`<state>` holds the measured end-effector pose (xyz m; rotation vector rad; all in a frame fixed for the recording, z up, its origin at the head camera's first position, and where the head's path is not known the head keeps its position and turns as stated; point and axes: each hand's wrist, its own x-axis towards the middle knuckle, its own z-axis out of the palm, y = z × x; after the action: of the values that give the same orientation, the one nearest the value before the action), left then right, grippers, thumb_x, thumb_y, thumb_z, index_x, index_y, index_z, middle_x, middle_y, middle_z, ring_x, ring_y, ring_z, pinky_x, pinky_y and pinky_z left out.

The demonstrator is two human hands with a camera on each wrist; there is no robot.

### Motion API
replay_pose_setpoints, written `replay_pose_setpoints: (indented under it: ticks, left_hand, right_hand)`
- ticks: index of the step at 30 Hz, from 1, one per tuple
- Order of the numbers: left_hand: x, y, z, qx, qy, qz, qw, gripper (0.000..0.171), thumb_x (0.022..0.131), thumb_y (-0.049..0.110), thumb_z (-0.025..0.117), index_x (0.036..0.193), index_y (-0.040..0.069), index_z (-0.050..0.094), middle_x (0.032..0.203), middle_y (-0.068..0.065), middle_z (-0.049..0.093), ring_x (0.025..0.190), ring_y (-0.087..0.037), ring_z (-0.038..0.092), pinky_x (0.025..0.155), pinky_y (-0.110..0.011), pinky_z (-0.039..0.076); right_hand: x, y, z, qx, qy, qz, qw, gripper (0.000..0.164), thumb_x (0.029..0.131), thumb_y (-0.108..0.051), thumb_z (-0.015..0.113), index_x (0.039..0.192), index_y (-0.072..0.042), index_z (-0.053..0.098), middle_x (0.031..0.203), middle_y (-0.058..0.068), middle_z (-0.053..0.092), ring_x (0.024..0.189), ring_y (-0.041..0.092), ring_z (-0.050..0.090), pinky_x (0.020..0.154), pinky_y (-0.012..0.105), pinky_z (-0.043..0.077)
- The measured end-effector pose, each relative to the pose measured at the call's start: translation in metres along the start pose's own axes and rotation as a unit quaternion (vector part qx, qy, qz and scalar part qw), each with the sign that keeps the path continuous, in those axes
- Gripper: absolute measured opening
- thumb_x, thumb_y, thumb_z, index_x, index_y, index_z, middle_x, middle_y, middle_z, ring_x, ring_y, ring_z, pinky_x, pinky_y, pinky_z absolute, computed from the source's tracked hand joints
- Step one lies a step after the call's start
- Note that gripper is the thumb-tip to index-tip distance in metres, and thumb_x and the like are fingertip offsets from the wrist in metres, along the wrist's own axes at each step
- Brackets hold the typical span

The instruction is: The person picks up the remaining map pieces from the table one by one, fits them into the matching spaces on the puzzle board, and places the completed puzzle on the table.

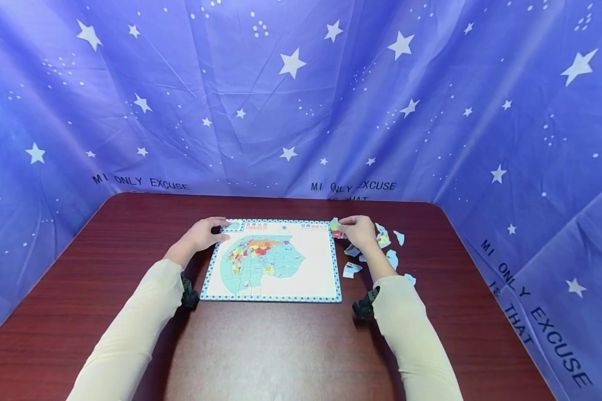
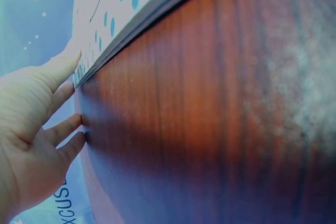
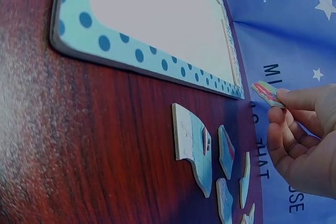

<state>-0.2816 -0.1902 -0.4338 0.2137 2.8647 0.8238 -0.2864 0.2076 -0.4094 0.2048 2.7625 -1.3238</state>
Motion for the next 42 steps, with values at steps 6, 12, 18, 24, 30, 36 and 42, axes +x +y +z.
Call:
replay_pose_setpoints:
  ticks: [6, 12, 18, 24, 30, 36, 42]
  left_hand:
    - [0.0, 0.001, 0.0, 0.006, 0.001, -0.004, 1.0, 0.048, 0.091, 0.027, 0.061, 0.135, 0.01, 0.051, 0.149, -0.014, 0.036, 0.139, -0.035, 0.029, 0.111, -0.051, 0.03]
    - [0.0, 0.0, 0.002, 0.001, 0.0, -0.009, 1.0, 0.048, 0.092, 0.026, 0.061, 0.136, 0.01, 0.05, 0.149, -0.014, 0.036, 0.139, -0.034, 0.029, 0.111, -0.05, 0.03]
    - [-0.001, -0.001, 0.003, 0.001, 0.001, -0.008, 1.0, 0.048, 0.092, 0.026, 0.06, 0.136, 0.01, 0.05, 0.149, -0.015, 0.035, 0.139, -0.035, 0.029, 0.111, -0.05, 0.03]
    - [0.0, -0.001, 0.001, -0.002, -0.001, -0.007, 1.0, 0.049, 0.091, 0.027, 0.061, 0.136, 0.01, 0.05, 0.149, -0.014, 0.036, 0.139, -0.035, 0.029, 0.111, -0.05, 0.03]
    - [0.001, -0.002, 0.001, -0.007, 0.003, -0.002, 1.0, 0.048, 0.091, 0.027, 0.062, 0.135, 0.01, 0.051, 0.149, -0.013, 0.036, 0.139, -0.034, 0.029, 0.111, -0.05, 0.029]
    - [0.001, -0.002, 0.002, -0.012, 0.002, -0.003, 0.9999, 0.048, 0.091, 0.026, 0.061, 0.135, 0.01, 0.051, 0.15, -0.013, 0.035, 0.14, -0.034, 0.028, 0.111, -0.05, 0.03]
    - [0.001, -0.002, 0.002, -0.013, 0.003, -0.006, 0.9999, 0.049, 0.091, 0.026, 0.062, 0.136, 0.01, 0.05, 0.149, -0.013, 0.036, 0.139, -0.033, 0.029, 0.112, -0.049, 0.029]
  right_hand:
    - [-0.005, -0.005, 0.002, 0.008, -0.01, -0.01, 1.0, 0.029, 0.092, -0.021, 0.059, 0.113, -0.004, 0.066, 0.093, 0.014, 0.068, 0.083, 0.026, 0.063, 0.067, 0.036, 0.052]
    - [-0.005, -0.005, 0.005, 0.008, -0.011, -0.011, 1.0, 0.029, 0.092, -0.022, 0.06, 0.114, -0.005, 0.066, 0.091, 0.012, 0.069, 0.082, 0.026, 0.064, 0.063, 0.033, 0.05]
    - [-0.006, -0.006, 0.009, 0.018, -0.019, -0.017, 1.0, 0.028, 0.091, -0.021, 0.06, 0.113, -0.005, 0.067, 0.087, 0.009, 0.068, 0.079, 0.023, 0.063, 0.066, 0.033, 0.05]
    - [-0.006, -0.006, 0.013, 0.018, -0.022, -0.02, 0.999, 0.027, 0.092, -0.02, 0.059, 0.113, -0.004, 0.066, 0.089, 0.011, 0.068, 0.077, 0.022, 0.061, 0.067, 0.033, 0.051]
    - [-0.005, -0.009, 0.016, 0.015, -0.012, -0.019, 1.0, 0.026, 0.091, -0.019, 0.061, 0.111, -0.005, 0.068, 0.087, 0.008, 0.068, 0.075, 0.019, 0.061, 0.056, 0.037, 0.049]
    - [-0.006, -0.012, 0.018, 0.014, -0.025, -0.02, 0.999, 0.027, 0.091, -0.021, 0.06, 0.113, -0.006, 0.067, 0.096, 0.013, 0.069, 0.08, 0.022, 0.062, 0.07, 0.031, 0.052]
    - [-0.007, -0.014, 0.022, 0.017, -0.035, -0.019, 0.999, 0.027, 0.092, -0.021, 0.06, 0.113, -0.007, 0.067, 0.095, 0.013, 0.069, 0.08, 0.023, 0.061, 0.073, 0.034, 0.053]
